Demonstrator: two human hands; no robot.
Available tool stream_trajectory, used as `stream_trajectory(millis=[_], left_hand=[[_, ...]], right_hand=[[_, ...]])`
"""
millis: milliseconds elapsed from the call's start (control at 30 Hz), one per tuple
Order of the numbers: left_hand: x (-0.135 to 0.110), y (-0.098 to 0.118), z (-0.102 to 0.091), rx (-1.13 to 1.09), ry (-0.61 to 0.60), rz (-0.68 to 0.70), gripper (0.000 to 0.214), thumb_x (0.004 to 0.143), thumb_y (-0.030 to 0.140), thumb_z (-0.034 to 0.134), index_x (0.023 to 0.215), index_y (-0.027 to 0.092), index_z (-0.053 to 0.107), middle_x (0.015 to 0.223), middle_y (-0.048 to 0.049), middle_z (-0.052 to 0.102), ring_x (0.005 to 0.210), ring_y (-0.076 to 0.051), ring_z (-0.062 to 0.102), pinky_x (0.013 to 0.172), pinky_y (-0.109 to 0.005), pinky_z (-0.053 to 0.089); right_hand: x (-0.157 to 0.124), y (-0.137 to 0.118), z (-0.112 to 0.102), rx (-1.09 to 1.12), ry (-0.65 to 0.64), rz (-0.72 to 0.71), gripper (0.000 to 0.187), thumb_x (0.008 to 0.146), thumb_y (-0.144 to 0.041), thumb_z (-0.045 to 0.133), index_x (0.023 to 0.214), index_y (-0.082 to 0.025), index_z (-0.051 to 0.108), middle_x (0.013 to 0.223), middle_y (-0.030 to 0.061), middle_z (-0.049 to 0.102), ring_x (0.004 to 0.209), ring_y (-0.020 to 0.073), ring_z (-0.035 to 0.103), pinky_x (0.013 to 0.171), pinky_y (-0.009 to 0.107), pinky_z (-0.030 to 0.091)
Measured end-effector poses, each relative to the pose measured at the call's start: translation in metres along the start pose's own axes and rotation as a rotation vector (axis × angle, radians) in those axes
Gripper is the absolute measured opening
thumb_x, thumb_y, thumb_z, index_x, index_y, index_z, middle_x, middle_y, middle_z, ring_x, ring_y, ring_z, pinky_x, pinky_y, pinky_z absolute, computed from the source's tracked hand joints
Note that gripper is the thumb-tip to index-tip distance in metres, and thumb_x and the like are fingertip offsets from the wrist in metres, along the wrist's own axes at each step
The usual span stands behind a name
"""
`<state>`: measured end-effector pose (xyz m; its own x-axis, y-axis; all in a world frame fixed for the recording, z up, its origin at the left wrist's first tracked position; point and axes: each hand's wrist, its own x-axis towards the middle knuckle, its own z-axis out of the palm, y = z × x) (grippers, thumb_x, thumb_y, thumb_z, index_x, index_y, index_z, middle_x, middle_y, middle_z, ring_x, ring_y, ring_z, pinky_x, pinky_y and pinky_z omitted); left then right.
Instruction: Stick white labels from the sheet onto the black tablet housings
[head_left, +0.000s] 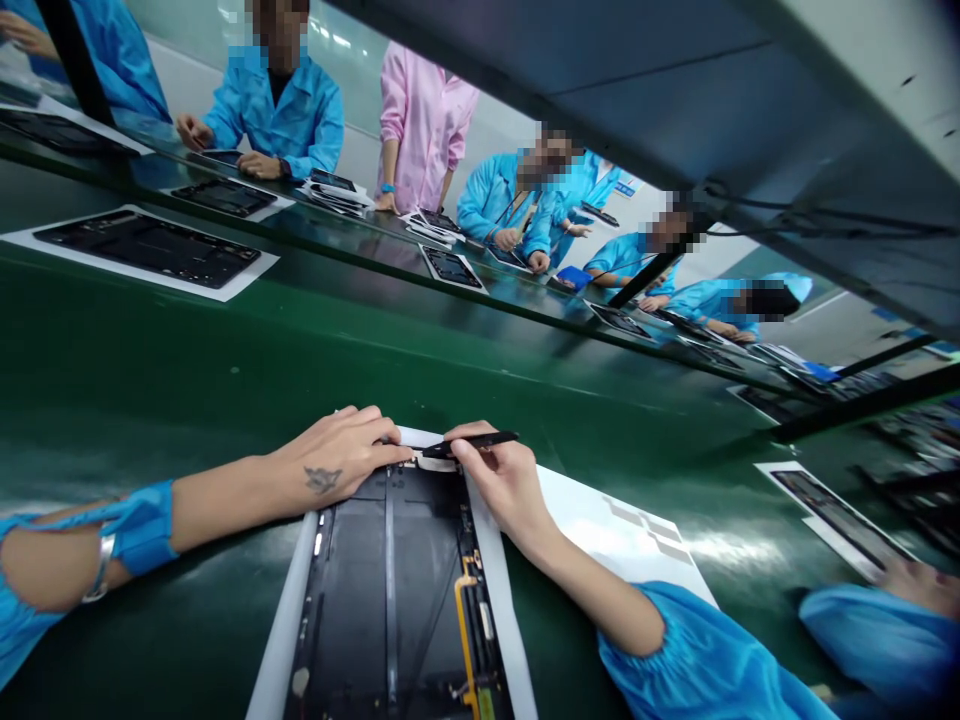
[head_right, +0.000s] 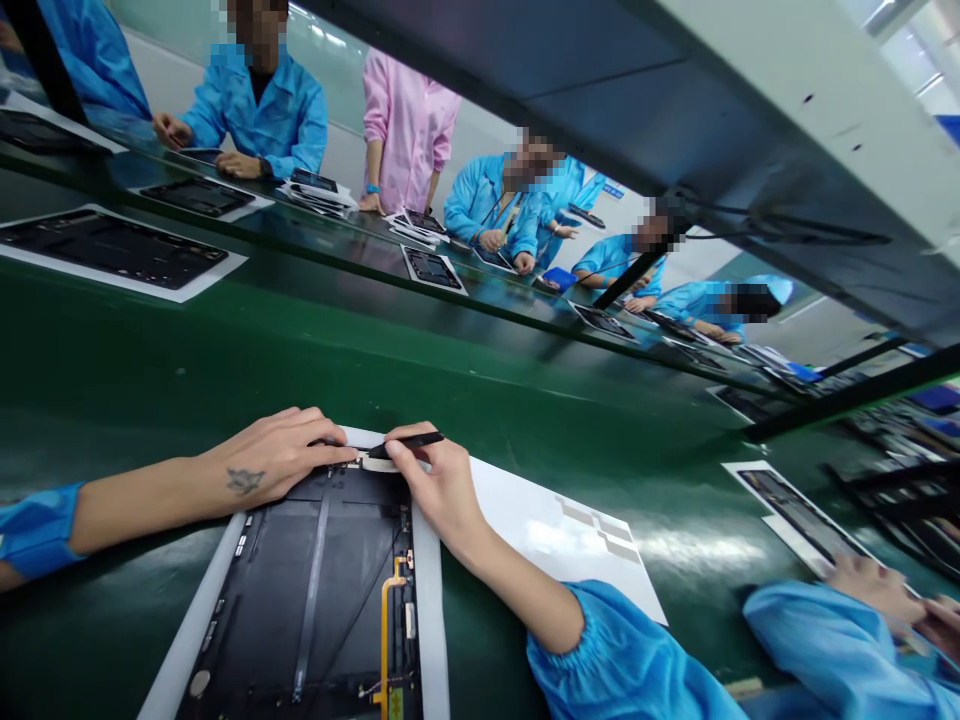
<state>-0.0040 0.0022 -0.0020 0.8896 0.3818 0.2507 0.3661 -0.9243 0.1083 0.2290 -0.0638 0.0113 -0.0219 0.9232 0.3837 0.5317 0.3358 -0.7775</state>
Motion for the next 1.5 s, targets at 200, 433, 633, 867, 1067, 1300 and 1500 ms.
stream_trajectory(millis=[200,433,633,867,1067,1300,1500], left_hand=[[0.000,0.000,0.000,-0.002,0.022,0.006,0.037,0.092,0.004,0.048,0.120,0.023,0.063,0.115,-0.0043,0.064,0.095,-0.020,0.056,0.076,-0.032,0.043],[0.001,0.000,0.001,0.013,0.029,0.009,0.039,0.091,0.001,0.046,0.119,0.021,0.062,0.115,-0.0045,0.065,0.097,-0.021,0.056,0.076,-0.032,0.042],[0.001,0.001,-0.003,0.012,0.009,0.007,0.037,0.093,0.003,0.046,0.120,0.023,0.062,0.117,-0.0039,0.064,0.096,-0.020,0.056,0.077,-0.031,0.042],[0.008,0.002,-0.004,0.011,-0.011,0.074,0.028,0.092,0.003,0.048,0.110,0.016,0.064,0.111,-0.0051,0.067,0.099,-0.021,0.057,0.076,-0.033,0.045],[0.005,0.001,0.003,0.010,0.067,0.102,0.038,0.091,0.002,0.043,0.121,0.018,0.061,0.120,-0.0074,0.067,0.102,-0.021,0.058,0.080,-0.033,0.047],[0.006,0.001,-0.001,0.021,0.019,0.091,0.052,0.087,0.000,0.041,0.129,0.026,0.059,0.123,-0.0058,0.063,0.099,-0.021,0.055,0.075,-0.031,0.045],[0.007,0.002,-0.003,0.034,0.009,0.095,0.051,0.088,0.000,0.040,0.129,0.025,0.059,0.123,-0.0066,0.063,0.098,-0.022,0.055,0.074,-0.032,0.043]], right_hand=[[-0.001,0.000,0.004,-0.027,-0.057,-0.041,0.023,0.093,-0.040,0.060,0.087,-0.022,0.074,0.091,0.0075,0.074,0.082,0.0224,0.069,0.074,0.032,0.054],[-0.004,-0.002,0.004,-0.060,-0.145,-0.366,0.012,0.094,-0.022,0.060,0.096,-0.022,0.072,0.085,0.0071,0.073,0.084,0.0220,0.066,0.078,0.036,0.052],[-0.004,0.000,0.004,-0.093,-0.087,-0.282,0.017,0.097,-0.027,0.056,0.093,-0.023,0.072,0.083,0.0062,0.072,0.084,0.0225,0.066,0.075,0.035,0.052],[-0.004,-0.003,0.002,-0.016,-0.142,-0.195,0.021,0.093,-0.037,0.060,0.089,-0.023,0.074,0.086,0.0068,0.074,0.083,0.0234,0.068,0.079,0.037,0.053],[-0.008,0.013,-0.020,0.146,0.093,0.210,0.035,0.086,-0.053,0.065,0.079,-0.020,0.071,0.081,0.0053,0.069,0.075,0.0207,0.064,0.072,0.032,0.052],[-0.006,0.025,-0.026,0.281,0.144,0.388,0.042,0.077,-0.059,0.072,0.077,-0.017,0.071,0.069,0.0027,0.065,0.072,0.0188,0.060,0.077,0.033,0.048],[-0.006,0.023,-0.021,0.241,0.108,0.378,0.040,0.080,-0.057,0.070,0.076,-0.017,0.071,0.065,0.0028,0.067,0.071,0.0196,0.060,0.074,0.032,0.045]])
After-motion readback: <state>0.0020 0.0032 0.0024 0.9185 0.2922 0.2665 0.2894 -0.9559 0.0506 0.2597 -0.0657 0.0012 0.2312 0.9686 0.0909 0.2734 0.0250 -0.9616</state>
